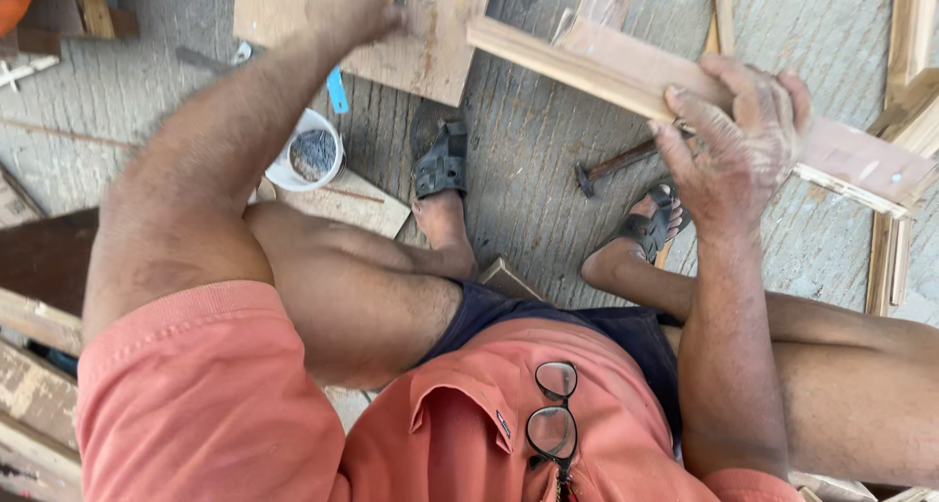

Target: The person sits on the floor assembling a wooden drawer. They position a wooden strip against the drawer box, place nails, and hammer the nails in with a hammer, working along the edge and repositioning the drawer as they fasten the pieces together.

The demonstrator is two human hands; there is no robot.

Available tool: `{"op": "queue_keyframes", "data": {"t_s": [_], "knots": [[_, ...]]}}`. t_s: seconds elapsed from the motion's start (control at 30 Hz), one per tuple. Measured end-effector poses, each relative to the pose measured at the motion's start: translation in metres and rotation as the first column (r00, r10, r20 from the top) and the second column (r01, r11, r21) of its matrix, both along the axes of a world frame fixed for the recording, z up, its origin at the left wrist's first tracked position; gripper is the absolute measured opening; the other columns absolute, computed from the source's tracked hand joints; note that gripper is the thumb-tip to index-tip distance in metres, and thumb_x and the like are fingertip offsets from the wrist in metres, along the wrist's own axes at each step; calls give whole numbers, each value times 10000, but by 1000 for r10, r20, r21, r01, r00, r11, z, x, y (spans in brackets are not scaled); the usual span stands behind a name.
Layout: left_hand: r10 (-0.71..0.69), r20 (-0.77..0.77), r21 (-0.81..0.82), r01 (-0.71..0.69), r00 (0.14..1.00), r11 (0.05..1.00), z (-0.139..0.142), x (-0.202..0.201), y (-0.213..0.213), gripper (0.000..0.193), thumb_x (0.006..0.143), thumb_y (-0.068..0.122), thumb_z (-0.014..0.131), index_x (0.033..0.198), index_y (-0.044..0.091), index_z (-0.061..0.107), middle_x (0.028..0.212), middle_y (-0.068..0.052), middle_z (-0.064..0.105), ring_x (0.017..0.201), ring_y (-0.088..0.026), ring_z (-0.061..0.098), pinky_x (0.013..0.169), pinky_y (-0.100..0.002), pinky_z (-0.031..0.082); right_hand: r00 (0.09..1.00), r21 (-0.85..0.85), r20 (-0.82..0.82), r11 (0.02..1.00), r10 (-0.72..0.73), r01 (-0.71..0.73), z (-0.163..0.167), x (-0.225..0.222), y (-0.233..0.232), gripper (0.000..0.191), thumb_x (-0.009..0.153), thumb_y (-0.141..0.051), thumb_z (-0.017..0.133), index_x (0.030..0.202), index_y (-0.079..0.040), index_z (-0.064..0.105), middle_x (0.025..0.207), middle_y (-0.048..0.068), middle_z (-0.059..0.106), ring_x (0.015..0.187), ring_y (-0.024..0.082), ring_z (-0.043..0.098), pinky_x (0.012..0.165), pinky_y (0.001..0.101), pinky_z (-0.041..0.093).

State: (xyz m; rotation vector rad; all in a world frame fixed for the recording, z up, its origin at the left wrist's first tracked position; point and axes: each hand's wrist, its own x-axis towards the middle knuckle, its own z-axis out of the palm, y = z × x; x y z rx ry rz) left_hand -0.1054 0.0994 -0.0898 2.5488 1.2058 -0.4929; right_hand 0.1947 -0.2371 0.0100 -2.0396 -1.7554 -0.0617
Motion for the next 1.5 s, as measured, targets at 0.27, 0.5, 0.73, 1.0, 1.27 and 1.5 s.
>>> {"op": "queue_keyframes", "data": {"t_s": [0.27, 0.5, 0.73, 1.0, 1.27, 1.5], "knots": [[298, 40, -284, -275, 954, 919, -32, -17, -9, 389, 946, 307, 785, 1179, 27, 651, 1002, -159, 726, 899, -227, 726, 791, -392, 617, 1000, 2, 0, 1000, -9, 9, -2, -2, 2, 264, 893, -238, 927, 1110, -239, 777, 1382, 14, 689, 1313, 229, 618, 1248, 466, 338], [253, 99, -138, -238, 962, 961, -30, -35, -35, 276, 794, 79, 821, 1040, 24, 708, 984, -194, 717, 928, -301, 699, 816, -439, 580, 999, 8, 19, 999, -32, 32, 1, -5, -5, 230, 895, -297, 904, 1083, -245, 782, 1397, 8, 682, 1319, 227, 616, 1267, 488, 342], [733, 117, -827, -343, 671, 446, 7, -40, -32, 248, 897, 147, 727, 1126, 62, 686, 960, -51, 742, 839, -156, 716, 663, -292, 527, 999, 32, 33, 999, -41, 40, 5, 1, -24, 221, 931, -369, 886, 1095, -253, 794, 1393, -18, 687, 1279, 203, 634, 1249, 487, 354], [869, 242, -934, -138, 431, 328, 62, -29, -52, 210, 981, 120, 642, 1157, 6, 651, 914, -53, 709, 829, -156, 716, 713, -285, 557, 998, 85, 23, 995, -54, 52, 1, 1, -40, 174, 965, -410, 808, 1093, -292, 812, 1382, -47, 685, 1276, 193, 622, 1244, 476, 348], [829, 390, -920, 141, 400, 365, 126, 11, -64, 159, 997, 114, 612, 1069, -14, 673, 877, -75, 709, 766, -174, 697, 717, -309, 567, 996, 86, 68, 995, -63, 57, 11, 2, -47, 181, 958, -446, 764, 1064, -305, 804, 1369, -42, 673, 1277, 192, 602, 1222, 488, 334], [707, 458, -879, 154, 539, 452, 144, 56, -91, 165, 991, 93, 637, 1109, -8, 693, 926, -70, 724, 796, -152, 695, 767, -298, 586, 996, 104, 76, 993, -54, 46, 12, 10, -50, 196, 974, -466, 752, 1063, -297, 793, 1378, -31, 669, 1287, 201, 599, 1225, 498, 325]]}}
